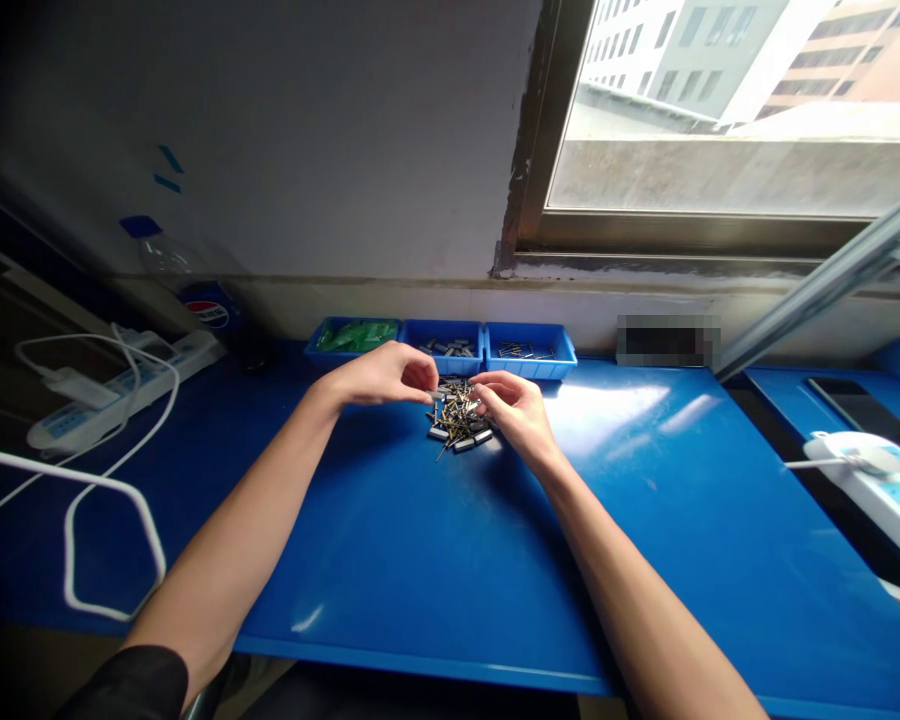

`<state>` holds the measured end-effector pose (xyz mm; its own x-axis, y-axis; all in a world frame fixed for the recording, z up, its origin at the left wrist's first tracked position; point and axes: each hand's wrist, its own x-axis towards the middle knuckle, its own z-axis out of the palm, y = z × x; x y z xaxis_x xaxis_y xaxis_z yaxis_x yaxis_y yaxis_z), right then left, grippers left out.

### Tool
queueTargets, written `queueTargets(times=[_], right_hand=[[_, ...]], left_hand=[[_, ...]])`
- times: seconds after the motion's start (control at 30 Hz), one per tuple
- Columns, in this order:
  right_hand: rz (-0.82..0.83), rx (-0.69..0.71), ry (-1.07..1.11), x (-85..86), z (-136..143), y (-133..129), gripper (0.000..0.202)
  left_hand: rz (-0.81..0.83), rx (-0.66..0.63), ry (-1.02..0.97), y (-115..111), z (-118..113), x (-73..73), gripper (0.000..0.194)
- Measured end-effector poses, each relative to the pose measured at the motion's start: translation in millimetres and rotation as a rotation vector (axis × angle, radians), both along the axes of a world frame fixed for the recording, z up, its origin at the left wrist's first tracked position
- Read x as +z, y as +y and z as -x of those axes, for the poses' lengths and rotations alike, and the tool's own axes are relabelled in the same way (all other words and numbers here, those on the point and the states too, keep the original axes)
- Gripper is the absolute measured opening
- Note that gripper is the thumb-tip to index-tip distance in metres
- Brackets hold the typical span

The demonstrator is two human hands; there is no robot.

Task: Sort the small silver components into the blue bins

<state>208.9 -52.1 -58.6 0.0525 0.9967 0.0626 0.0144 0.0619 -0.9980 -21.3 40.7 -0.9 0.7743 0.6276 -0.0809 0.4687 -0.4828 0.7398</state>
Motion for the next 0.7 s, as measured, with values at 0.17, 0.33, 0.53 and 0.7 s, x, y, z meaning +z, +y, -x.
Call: queueTargets(times=[0.17, 0.33, 0.53, 0.7], right_hand=[[0.036, 0.119, 0.025, 5.7, 3.5, -5.2, 0.043], [0.043, 0.139, 0.038, 9.4, 7.3, -7.7, 0.044], [0.053, 0.102, 0.063, 7.1, 6.8, -5.2, 0.042], [0.055, 0.036, 0.084, 3.1, 3.2, -2.5, 0.038]], left_hand=[[-0.052, 0.021, -0.262, -8.8, -10.9, 9.0, 0.02], [-0.026, 0.007, -0.286, -15.1, -16.6, 12.1, 0.021], [0.03, 0.079, -0.343, -12.5, -16.6, 7.5, 0.025], [-0.215, 0.419, -0.381, -0.7, -15.7, -6.9, 0.019]])
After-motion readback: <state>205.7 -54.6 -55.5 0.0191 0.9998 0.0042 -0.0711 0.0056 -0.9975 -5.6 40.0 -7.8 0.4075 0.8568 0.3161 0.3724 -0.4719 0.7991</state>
